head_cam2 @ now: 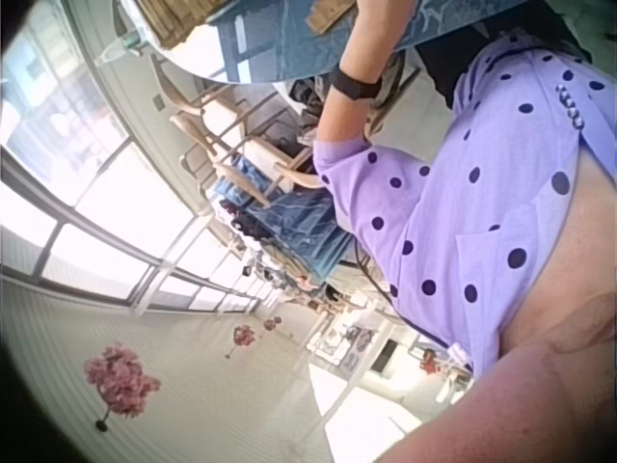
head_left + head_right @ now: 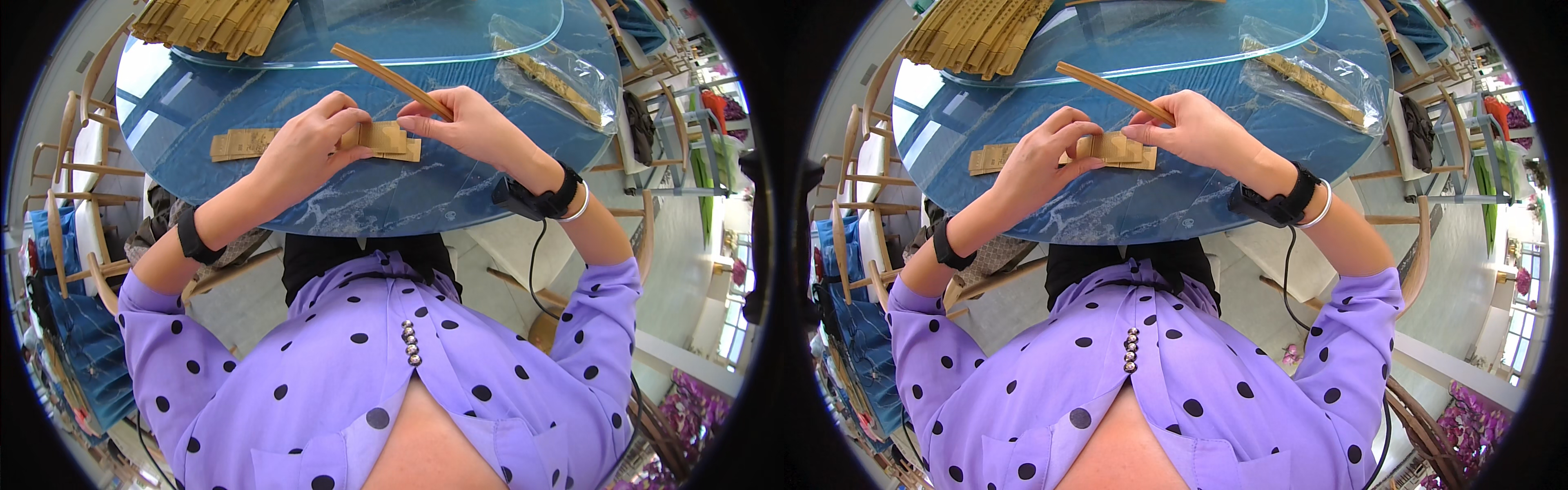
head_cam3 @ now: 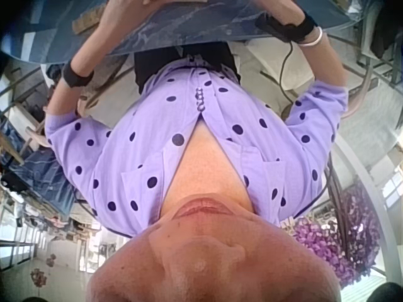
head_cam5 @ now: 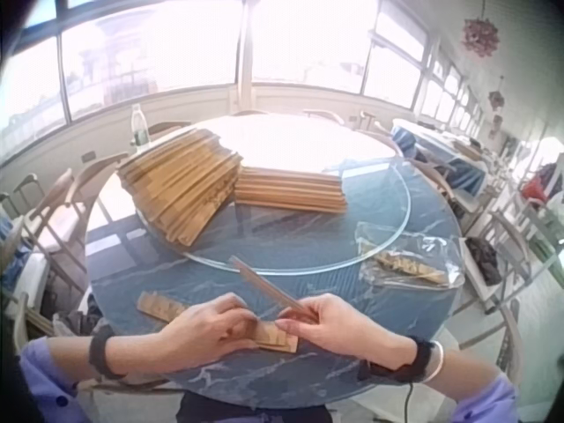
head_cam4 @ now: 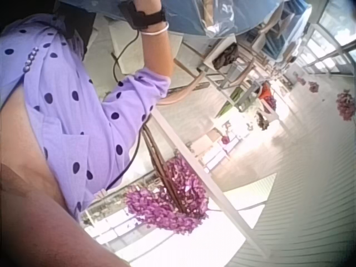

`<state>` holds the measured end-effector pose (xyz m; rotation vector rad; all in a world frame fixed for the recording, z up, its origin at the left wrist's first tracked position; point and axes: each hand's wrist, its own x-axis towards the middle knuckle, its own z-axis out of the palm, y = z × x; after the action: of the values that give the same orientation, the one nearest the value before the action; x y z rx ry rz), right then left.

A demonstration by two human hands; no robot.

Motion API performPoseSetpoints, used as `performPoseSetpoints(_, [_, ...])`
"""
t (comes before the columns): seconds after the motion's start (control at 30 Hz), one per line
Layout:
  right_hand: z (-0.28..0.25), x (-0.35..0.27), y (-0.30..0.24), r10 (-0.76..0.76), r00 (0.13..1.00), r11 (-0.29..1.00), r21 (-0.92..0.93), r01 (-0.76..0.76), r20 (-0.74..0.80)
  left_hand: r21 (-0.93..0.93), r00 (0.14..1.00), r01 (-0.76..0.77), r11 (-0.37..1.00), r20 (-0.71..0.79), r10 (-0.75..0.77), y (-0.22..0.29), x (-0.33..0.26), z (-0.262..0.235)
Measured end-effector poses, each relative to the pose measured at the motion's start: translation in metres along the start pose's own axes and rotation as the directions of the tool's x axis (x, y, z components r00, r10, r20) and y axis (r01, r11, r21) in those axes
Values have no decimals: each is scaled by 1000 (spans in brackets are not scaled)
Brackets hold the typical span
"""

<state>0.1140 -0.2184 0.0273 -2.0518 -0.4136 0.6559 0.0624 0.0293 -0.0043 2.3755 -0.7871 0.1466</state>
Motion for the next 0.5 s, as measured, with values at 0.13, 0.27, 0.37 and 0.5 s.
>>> performPoseSetpoints(0.13, [10, -11, -2, -48, 998, 995, 87, 45, 42, -2, 992, 109, 994, 57, -108, 17, -4, -10])
performPoseSetpoints(0.27, [25, -22, -5, -56, 996, 951, 307, 30, 74, 287, 975, -183, 940, -69, 211, 29, -11, -7])
performPoseSetpoints(0.37, [30, -31, -14, -52, 991, 924, 382, -1, 127, 193, 966, -240, 951, -46, 253, 27, -19, 5])
performPoseSetpoints(0.5, [31, -35, -21, -23, 988, 903, 428, -45, 153, 23, 990, -137, 990, -16, 138, 21, -28, 8])
